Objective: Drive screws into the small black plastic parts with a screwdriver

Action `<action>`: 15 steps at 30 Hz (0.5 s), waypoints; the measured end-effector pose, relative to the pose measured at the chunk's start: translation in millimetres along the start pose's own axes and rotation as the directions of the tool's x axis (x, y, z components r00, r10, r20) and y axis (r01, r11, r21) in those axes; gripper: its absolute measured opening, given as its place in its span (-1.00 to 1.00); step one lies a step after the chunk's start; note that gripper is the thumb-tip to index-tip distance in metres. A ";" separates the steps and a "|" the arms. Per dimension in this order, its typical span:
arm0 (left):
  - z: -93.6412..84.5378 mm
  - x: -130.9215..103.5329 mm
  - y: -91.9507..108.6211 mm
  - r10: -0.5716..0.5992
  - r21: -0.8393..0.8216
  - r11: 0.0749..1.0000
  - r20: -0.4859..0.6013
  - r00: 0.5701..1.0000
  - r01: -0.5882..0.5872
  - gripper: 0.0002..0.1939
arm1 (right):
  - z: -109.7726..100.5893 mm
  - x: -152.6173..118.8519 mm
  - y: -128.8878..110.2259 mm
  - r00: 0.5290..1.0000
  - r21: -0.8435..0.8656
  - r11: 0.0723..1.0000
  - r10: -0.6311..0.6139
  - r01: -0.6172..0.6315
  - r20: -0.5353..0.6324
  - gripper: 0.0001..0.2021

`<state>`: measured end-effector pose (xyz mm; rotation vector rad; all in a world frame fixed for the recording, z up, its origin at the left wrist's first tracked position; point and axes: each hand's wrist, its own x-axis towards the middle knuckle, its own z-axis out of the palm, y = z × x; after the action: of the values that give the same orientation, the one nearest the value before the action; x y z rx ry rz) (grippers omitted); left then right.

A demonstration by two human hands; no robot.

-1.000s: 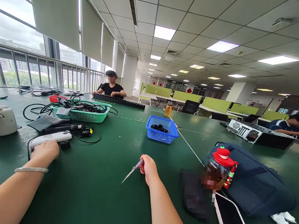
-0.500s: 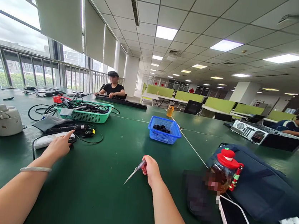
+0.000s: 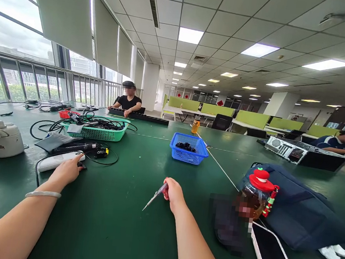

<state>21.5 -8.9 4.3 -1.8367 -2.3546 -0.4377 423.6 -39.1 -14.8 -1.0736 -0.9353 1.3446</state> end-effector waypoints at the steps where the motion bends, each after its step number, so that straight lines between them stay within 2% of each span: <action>1: -1.5 -0.3 0.5 -0.009 -0.003 1.000 -0.002 1.000 0.009 -0.43 | 0.4 0.2 0.4 1.000 0.009 1.000 -0.001 0.001 -0.007 -0.80; 3: -8.0 -2.5 7.2 -0.020 -0.015 1.000 -0.022 1.000 0.020 -0.46 | 1.1 1.6 1.0 0.999 0.036 0.999 -0.010 0.011 -0.037 -0.77; 5: -17.9 -8.5 25.0 -0.005 -0.048 0.999 -0.066 0.998 0.002 -0.47 | 0.7 4.4 0.7 0.995 0.078 0.996 -0.035 0.043 -0.096 -0.71; 8: -30.7 -28.6 73.1 0.172 -0.166 0.967 -0.140 0.975 -0.195 -0.48 | -3.2 8.2 -4.4 0.977 0.137 0.984 -0.085 0.113 -0.197 -0.60; 11: -30.3 -59.5 130.5 0.408 -0.379 0.830 -0.086 0.909 -0.409 -0.48 | -8.8 6.6 -14.7 0.944 0.231 0.951 -0.130 0.205 -0.302 -0.52; 12: -27.1 -69.9 147.0 0.488 -0.442 0.771 -0.052 0.871 -0.458 -0.45 | -9.8 4.5 -18.4 0.932 0.269 0.934 -0.139 0.235 -0.333 -0.50; 13: -22.8 -79.4 160.9 0.562 -0.492 0.712 -0.028 0.827 -0.500 -0.43 | -10.0 1.9 -21.8 0.924 0.305 0.916 -0.144 0.261 -0.355 -0.48; 15: -12.8 -93.2 179.6 0.637 -0.556 0.647 0.020 0.770 -0.521 -0.40 | -7.3 -3.8 -26.6 0.922 0.342 0.897 -0.154 0.282 -0.354 -0.47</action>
<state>217.4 -59.6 18.2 -2.8800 -1.6451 -0.8882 437.8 -41.7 9.0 -0.8163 -0.5024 1.0665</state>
